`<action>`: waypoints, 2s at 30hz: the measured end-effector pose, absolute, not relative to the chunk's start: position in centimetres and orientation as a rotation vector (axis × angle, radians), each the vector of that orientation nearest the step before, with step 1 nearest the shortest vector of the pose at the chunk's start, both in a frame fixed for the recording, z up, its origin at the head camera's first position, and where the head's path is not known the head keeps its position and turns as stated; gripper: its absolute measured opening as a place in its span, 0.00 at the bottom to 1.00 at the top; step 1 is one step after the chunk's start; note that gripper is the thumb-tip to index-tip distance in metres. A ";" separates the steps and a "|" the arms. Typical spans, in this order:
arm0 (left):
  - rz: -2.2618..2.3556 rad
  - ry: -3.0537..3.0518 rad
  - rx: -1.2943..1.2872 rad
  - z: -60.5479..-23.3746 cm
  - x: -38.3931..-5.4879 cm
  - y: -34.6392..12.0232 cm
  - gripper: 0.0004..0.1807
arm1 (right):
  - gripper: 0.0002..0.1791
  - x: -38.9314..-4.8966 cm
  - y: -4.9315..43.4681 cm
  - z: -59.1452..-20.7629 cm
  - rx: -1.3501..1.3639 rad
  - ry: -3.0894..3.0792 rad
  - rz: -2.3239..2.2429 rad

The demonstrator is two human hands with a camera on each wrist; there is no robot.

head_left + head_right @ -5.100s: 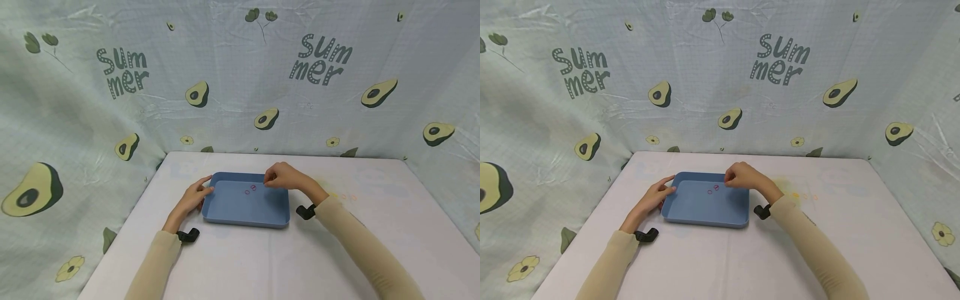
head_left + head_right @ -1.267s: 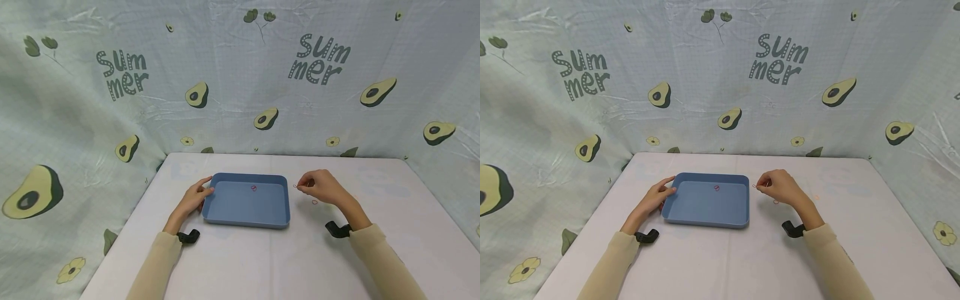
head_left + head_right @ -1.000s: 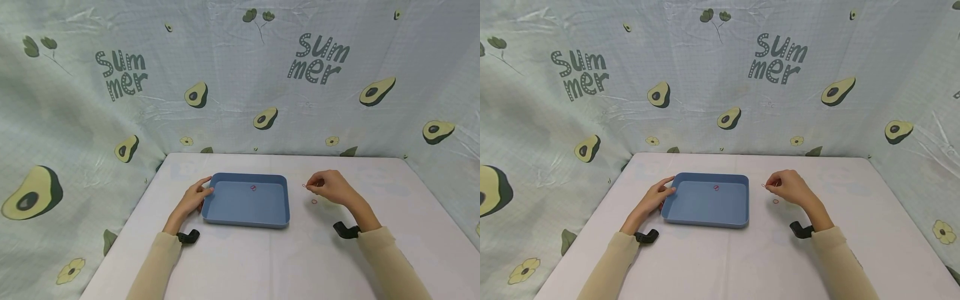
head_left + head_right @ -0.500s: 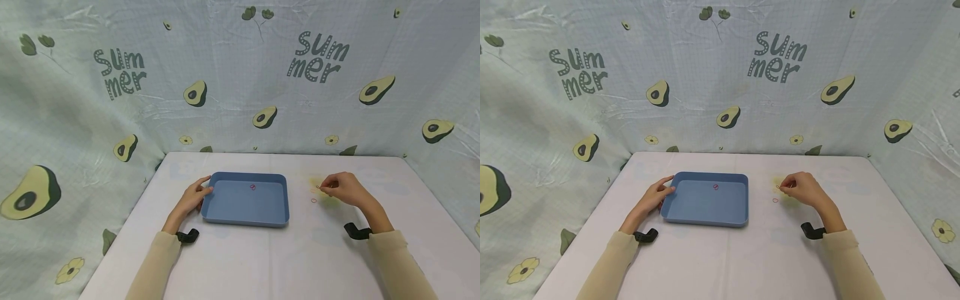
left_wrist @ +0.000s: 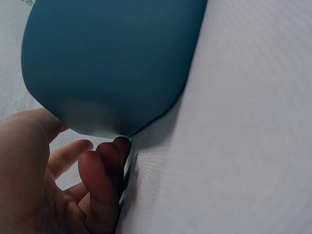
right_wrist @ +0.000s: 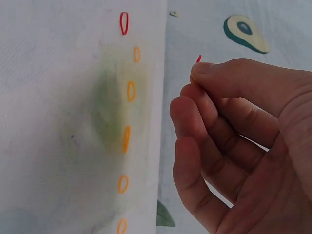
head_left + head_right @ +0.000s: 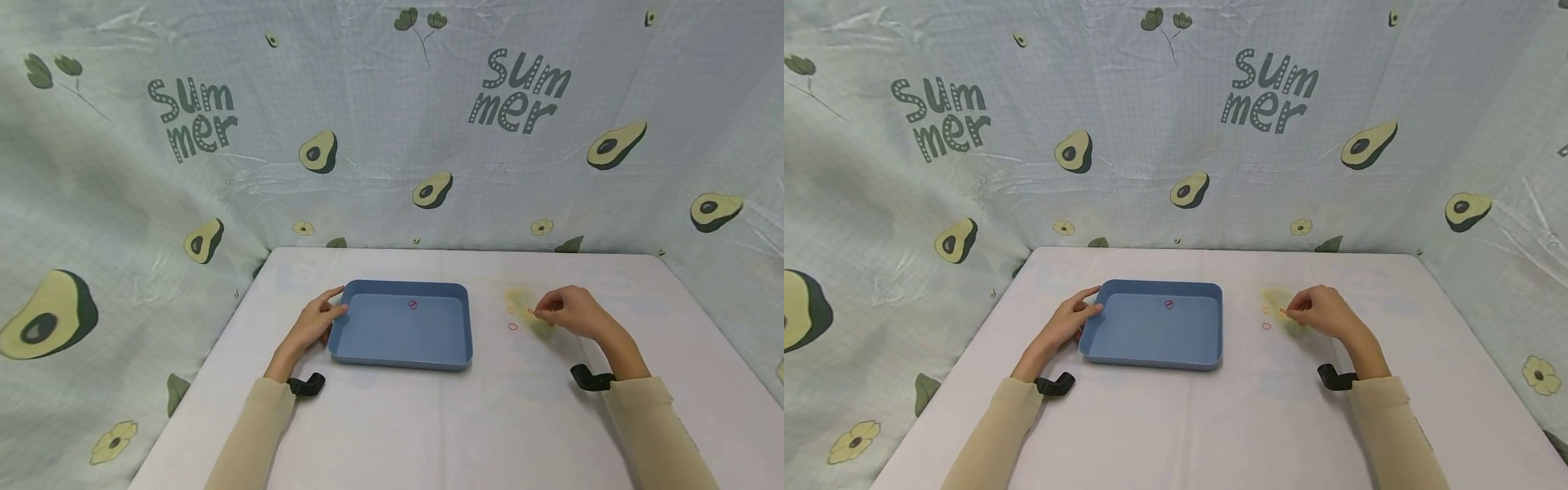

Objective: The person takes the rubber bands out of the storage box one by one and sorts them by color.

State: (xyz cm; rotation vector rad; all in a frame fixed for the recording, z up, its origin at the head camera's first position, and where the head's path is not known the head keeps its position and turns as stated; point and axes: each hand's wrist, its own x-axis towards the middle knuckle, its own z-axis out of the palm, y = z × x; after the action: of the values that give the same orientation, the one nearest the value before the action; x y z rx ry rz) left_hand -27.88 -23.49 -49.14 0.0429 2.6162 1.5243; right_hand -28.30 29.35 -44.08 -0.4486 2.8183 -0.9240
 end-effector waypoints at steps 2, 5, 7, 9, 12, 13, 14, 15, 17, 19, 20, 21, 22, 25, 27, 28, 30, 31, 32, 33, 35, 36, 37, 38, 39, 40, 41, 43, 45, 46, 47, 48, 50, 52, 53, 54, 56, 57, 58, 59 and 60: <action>1.520 2.613 0.047 -49.1 -27.8 -23.5 0.33 | 0.11 -28.4 29.5 -44.5 -0.436 2.804 -0.917; 1.517 2.607 0.048 -49.2 -27.8 -23.6 0.34 | 0.10 -28.6 29.7 -45.0 -0.426 2.779 -0.919; 1.516 2.606 0.046 -49.2 -27.8 -23.7 0.34 | 0.09 -28.8 29.8 -45.3 -0.428 2.760 -0.925; 1.517 2.603 0.055 -49.2 -27.9 -23.7 0.34 | 0.09 -28.9 29.8 -45.6 -0.428 2.746 -0.922; 1.516 2.608 0.073 -49.0 -28.1 -23.6 0.34 | 0.08 -29.0 29.9 -45.9 -0.405 2.738 -0.906; 1.514 2.610 0.076 -49.0 -28.1 -23.6 0.34 | 0.08 -29.0 29.9 -45.9 -0.405 2.738 -0.901; 1.511 2.612 0.080 -48.9 -28.2 -23.6 0.34 | 0.08 -29.1 29.9 -46.1 -0.404 2.738 -0.898; 1.511 2.615 0.079 -48.9 -28.3 -23.5 0.34 | 0.08 -29.1 29.9 -46.2 -0.406 2.738 -0.896; 1.511 2.619 0.071 -48.8 -28.3 -23.5 0.34 | 0.08 -29.2 29.9 -46.4 -0.404 2.738 -0.892; 1.515 2.621 0.064 -48.8 -28.3 -23.5 0.33 | 0.08 -29.3 29.8 -46.5 -0.408 2.737 -0.887; 1.513 2.621 0.070 -48.8 -28.4 -23.5 0.34 | 0.08 -29.3 29.8 -46.6 -0.404 2.734 -0.885; 1.511 2.622 0.073 -48.8 -28.4 -23.5 0.34 | 0.08 -29.3 29.7 -46.7 -0.400 2.732 -0.884; 1.510 2.622 0.072 -48.8 -28.4 -23.5 0.34 | 0.08 -29.3 29.7 -46.8 -0.398 2.731 -0.881; 1.500 2.621 0.073 -49.0 -28.3 -23.6 0.34 | 0.07 -29.4 29.5 -46.9 -0.398 2.726 -0.881; 1.502 2.621 0.062 -49.0 -28.2 -23.6 0.34 | 0.07 -29.4 29.4 -46.9 -0.400 2.729 -0.874; 1.503 2.619 0.062 -49.1 -28.2 -23.6 0.34 | 0.07 -29.5 29.4 -46.9 -0.402 2.730 -0.869; 1.508 2.619 0.059 -49.1 -28.2 -23.6 0.34 | 0.07 -29.5 29.4 -46.9 -0.404 2.739 -0.857; 1.510 2.620 0.058 -49.1 -28.2 -23.6 0.34 | 0.06 -29.6 29.3 -46.8 -0.404 2.742 -0.852; 1.513 2.620 0.058 -49.1 -28.2 -23.6 0.34 | 0.06 -29.6 29.3 -46.8 -0.404 2.744 -0.846; 1.515 2.620 0.057 -49.1 -28.2 -23.6 0.34 | 0.06 -29.6 29.3 -46.7 -0.404 2.746 -0.841; 1.520 2.619 0.051 -49.1 -28.3 -23.6 0.33 | 0.06 -29.6 29.3 -46.7 -0.405 2.751 -0.831; 1.519 2.616 0.053 -49.1 -28.2 -23.6 0.33 | 0.06 -29.6 29.2 -46.6 -0.403 2.751 -0.827; 1.519 2.613 0.054 -49.1 -28.2 -23.7 0.34 | 0.06 -29.6 29.2 -46.6 -0.403 2.752 -0.822; 1.525 2.608 0.050 -49.1 -28.2 -23.7 0.33 | 0.06 -29.5 29.1 -46.5 -0.404 2.753 -0.817; 1.525 2.605 0.051 -49.1 -28.2 -23.7 0.34 | 0.06 -29.5 29.1 -46.5 -0.405 2.754 -0.813; 1.527 2.602 0.053 -49.1 -28.1 -23.7 0.34 | 0.06 -29.5 29.1 -46.5 -0.406 2.756 -0.809; 1.529 2.599 0.053 -49.2 -28.1 -23.7 0.34 | 0.06 -29.5 29.0 -46.5 -0.407 2.757 -0.806; 1.529 2.600 0.053 -49.2 -28.1 -23.7 0.34 | 0.06 -29.5 29.0 -46.5 -0.403 2.759 -0.802; 1.532 2.602 0.050 -49.2 -28.2 -23.7 0.34 | 0.06 -29.5 29.0 -46.5 -0.398 2.761 -0.801; 1.530 2.605 0.048 -49.2 -28.2 -23.7 0.34 | 0.06 -29.5 29.0 -46.6 -0.396 2.761 -0.801; 1.528 2.608 0.046 -49.2 -28.2 -23.6 0.34 | 0.07 -29.5 29.0 -46.6 -0.392 2.760 -0.802; 1.525 2.611 0.046 -49.2 -28.2 -23.6 0.34 | 0.07 -29.5 29.1 -46.6 -0.389 2.761 -0.803; 1.522 2.614 0.043 -49.2 -28.2 -23.6 0.34 | 0.07 -29.6 29.2 -46.7 -0.385 2.757 -0.810; 1.519 2.617 0.042 -49.2 -28.2 -23.6 0.34 | 0.07 -29.6 29.2 -46.8 -0.382 2.756 -0.815; 1.520 2.616 0.041 -49.2 -28.3 -23.6 0.34 | 0.07 -29.6 29.3 -46.9 -0.382 2.755 -0.818; 1.522 2.616 0.041 -49.3 -28.3 -23.6 0.34 | 0.07 -29.7 29.3 -46.9 -0.384 2.753 -0.822; 1.523 2.615 0.041 -49.3 -28.3 -23.5 0.34 | 0.07 -29.7 29.4 -46.8 -0.390 2.749 -0.824; 1.524 2.615 0.042 -49.3 -28.3 -23.5 0.34 | 0.07 -29.7 29.5 -46.8 -0.392 2.750 -0.824; 1.524 2.616 0.040 -49.3 -28.3 -23.5 0.34 | 0.07 -29.7 29.5 -46.7 -0.395 2.749 -0.828; 1.522 2.616 0.041 -49.3 -28.3 -23.5 0.34 | 0.07 -29.7 29.6 -46.7 -0.403 2.746 -0.830; 1.523 2.615 0.041 -49.3 -28.3 -23.5 0.34 | 0.08 -29.7 29.6 -46.6 -0.407 2.744 -0.834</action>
State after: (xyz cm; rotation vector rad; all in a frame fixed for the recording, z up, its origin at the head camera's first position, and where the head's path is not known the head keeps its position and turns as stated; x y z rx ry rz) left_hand -28.30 -23.49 -49.28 0.0410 2.6152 1.5227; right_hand -29.65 29.61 -46.63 -0.4074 2.7443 -0.8345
